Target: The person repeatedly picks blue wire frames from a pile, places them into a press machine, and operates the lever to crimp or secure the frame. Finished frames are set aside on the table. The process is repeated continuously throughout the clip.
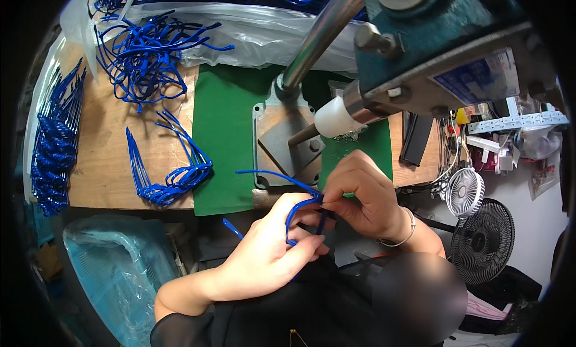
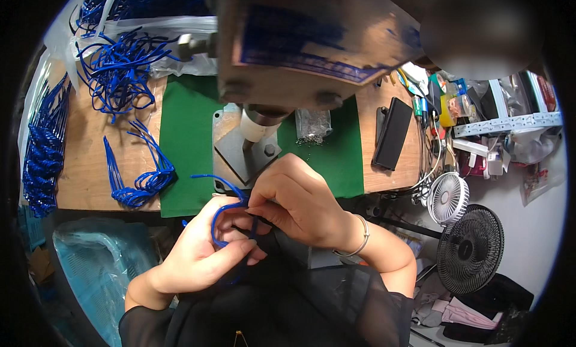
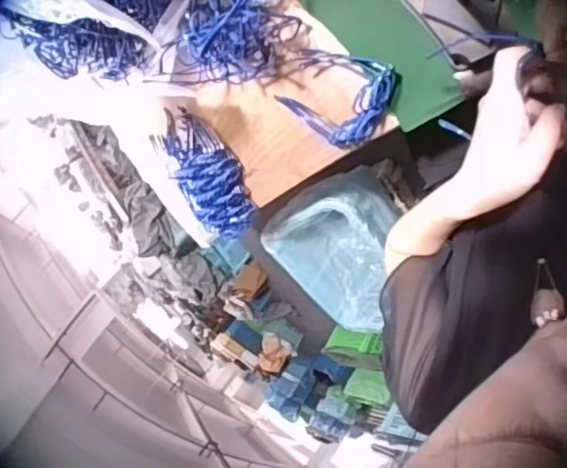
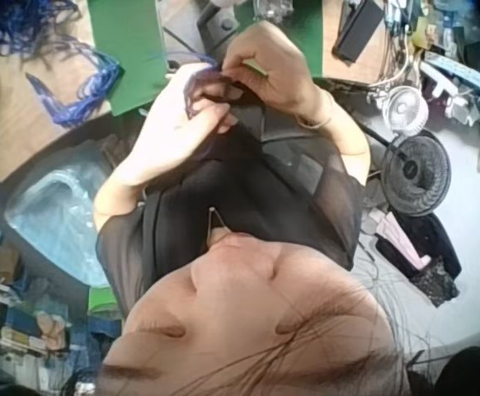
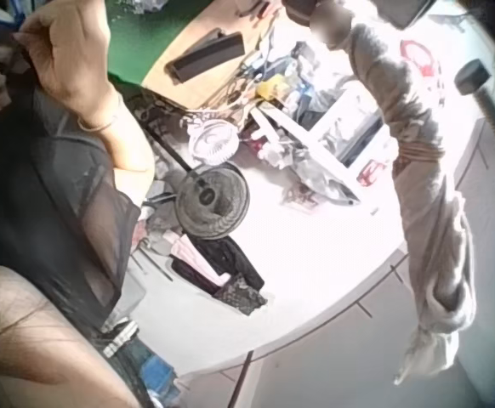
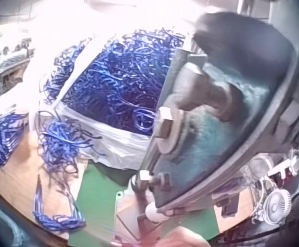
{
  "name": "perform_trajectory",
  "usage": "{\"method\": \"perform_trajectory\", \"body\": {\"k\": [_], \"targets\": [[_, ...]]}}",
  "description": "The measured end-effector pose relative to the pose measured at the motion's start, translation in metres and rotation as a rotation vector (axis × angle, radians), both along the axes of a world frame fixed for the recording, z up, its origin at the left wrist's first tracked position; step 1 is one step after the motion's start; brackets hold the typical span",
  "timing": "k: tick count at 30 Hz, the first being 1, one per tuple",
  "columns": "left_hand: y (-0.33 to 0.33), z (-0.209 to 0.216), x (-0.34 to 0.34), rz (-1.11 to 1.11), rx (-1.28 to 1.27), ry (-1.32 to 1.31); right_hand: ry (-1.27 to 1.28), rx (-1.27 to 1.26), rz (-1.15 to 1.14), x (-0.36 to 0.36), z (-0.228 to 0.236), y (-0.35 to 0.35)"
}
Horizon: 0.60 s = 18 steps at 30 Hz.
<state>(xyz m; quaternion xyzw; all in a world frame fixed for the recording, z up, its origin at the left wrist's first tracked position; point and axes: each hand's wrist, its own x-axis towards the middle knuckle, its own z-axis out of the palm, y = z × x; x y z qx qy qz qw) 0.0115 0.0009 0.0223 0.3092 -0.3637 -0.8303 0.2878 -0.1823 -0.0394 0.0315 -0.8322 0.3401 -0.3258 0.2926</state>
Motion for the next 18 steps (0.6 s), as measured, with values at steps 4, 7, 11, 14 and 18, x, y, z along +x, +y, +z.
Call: {"method": "perform_trajectory", "body": {"k": [4, 7, 11, 14, 18], "targets": [[-0.0017, -0.0013, 0.0047, -0.058, 0.016, 0.02, -0.035, -0.027, 0.039, 0.003, -0.0032, -0.0019], [-0.0029, 0.0, 0.0053, -0.086, 0.049, 0.015, -0.029, 0.01, 0.04, 0.0023, -0.002, -0.0027], [-0.0014, -0.0004, 0.0041, -0.088, -0.032, -0.016, -0.089, 0.121, 0.03, -0.0008, -0.0015, -0.0004], [-0.0005, -0.0007, 0.0031, -0.095, -0.06, -0.038, -0.144, 0.156, 0.021, -0.0016, -0.0054, 0.0008], [-0.0069, 0.0048, 0.0076, -0.154, 0.078, 0.046, -0.181, 0.22, 0.055, -0.0022, -0.0043, -0.0015]]}}
